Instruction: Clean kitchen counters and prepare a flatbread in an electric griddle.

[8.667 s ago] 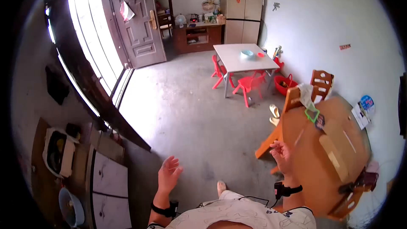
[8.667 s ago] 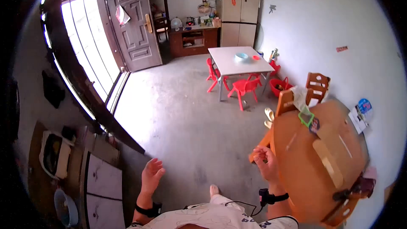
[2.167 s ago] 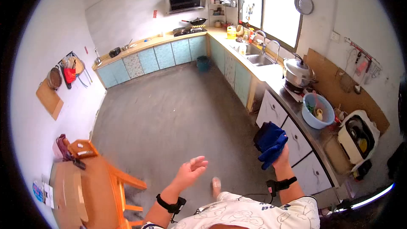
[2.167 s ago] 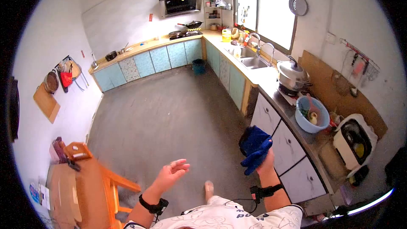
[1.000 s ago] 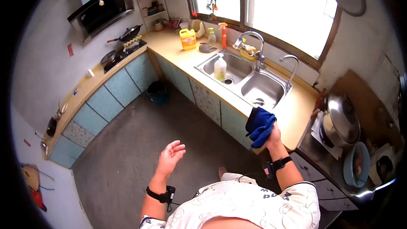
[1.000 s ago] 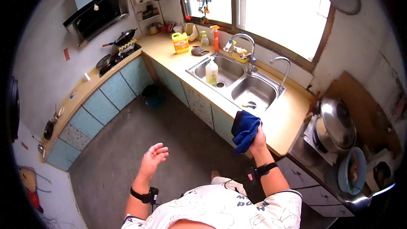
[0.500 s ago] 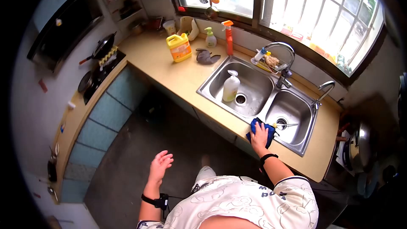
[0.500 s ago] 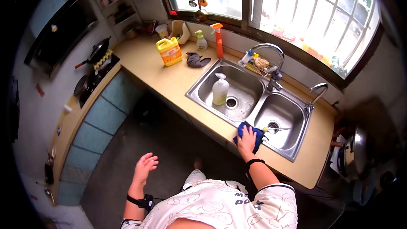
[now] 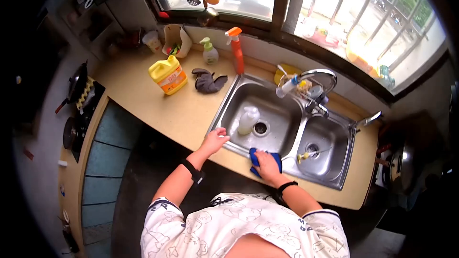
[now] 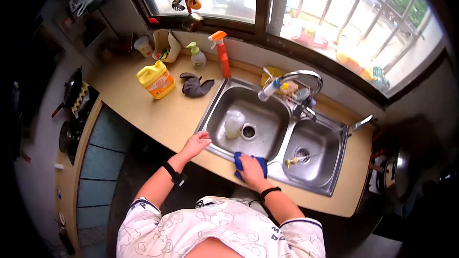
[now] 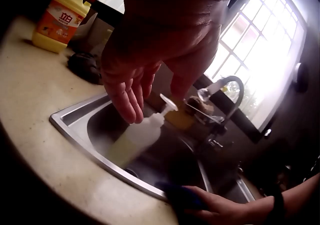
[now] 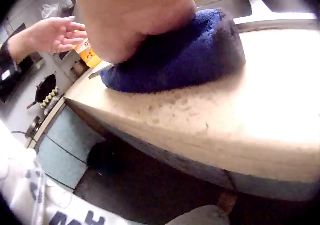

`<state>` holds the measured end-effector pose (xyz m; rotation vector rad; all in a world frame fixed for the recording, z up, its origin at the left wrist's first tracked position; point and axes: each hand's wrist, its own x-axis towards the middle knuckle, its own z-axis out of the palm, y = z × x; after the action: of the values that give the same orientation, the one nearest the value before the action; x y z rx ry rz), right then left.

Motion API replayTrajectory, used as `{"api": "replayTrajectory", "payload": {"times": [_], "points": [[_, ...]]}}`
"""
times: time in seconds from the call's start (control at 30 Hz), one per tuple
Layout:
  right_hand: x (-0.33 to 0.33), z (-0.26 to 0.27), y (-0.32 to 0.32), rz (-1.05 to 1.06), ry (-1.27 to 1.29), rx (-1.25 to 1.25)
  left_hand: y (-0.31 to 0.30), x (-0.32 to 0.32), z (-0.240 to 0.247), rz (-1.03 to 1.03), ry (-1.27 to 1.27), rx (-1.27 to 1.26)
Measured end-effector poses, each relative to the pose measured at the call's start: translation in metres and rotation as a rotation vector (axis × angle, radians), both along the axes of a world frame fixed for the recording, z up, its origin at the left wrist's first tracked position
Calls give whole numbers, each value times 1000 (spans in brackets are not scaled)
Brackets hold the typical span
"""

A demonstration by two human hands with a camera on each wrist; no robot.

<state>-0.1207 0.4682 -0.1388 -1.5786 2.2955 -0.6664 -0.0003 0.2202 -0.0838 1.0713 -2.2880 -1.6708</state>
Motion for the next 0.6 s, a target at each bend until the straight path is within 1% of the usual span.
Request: {"api": "replayTrajectory", "payload": {"times": [0.03,0.07,0.13,0.17,0.2,0.27,0.3,0.33,0.4,0.43,0.47,0.53,0.57,0.6], "points": [[-3,2,-4,27,-2,10,-18,-10,-16,59,-6,-26],[-7,2,-7,34,-54,31,-36,-21,-20,56,-9,-35],[-10,2,-8,47,-102,54,-59,-31,-33,94,-107,-190],[-14,-2,-12,72,-134,68,-72,-36,-31,92,-122,-97],[-18,0,-19,67,-139,69,-82,-46,-22,87,-127,-96],[-22,9,-28,9,-444,144,-98,-57,-3,-119,-255,-495],[-24,17,-37,3,-538,184,-103,-65,7,-121,-332,-515],[-22,22,-47,-3,-542,183,-112,-72,7,-128,-333,-515],[-17,33,-67,-9,-803,92,-131,-86,5,-282,-398,-781],[-14,42,-78,-17,-837,55,-140,-93,5,-255,-396,-798],[-10,50,-90,-35,-840,54,-149,-99,7,-272,-392,-796],[-4,61,-119,-167,-1238,18,-167,-111,14,-231,-449,-869],[-2,63,-135,-197,-1242,-53,-181,-114,11,-224,-444,-891],[-2,62,-154,-221,-1237,-60,-197,-113,4,-244,-429,-889]]}}
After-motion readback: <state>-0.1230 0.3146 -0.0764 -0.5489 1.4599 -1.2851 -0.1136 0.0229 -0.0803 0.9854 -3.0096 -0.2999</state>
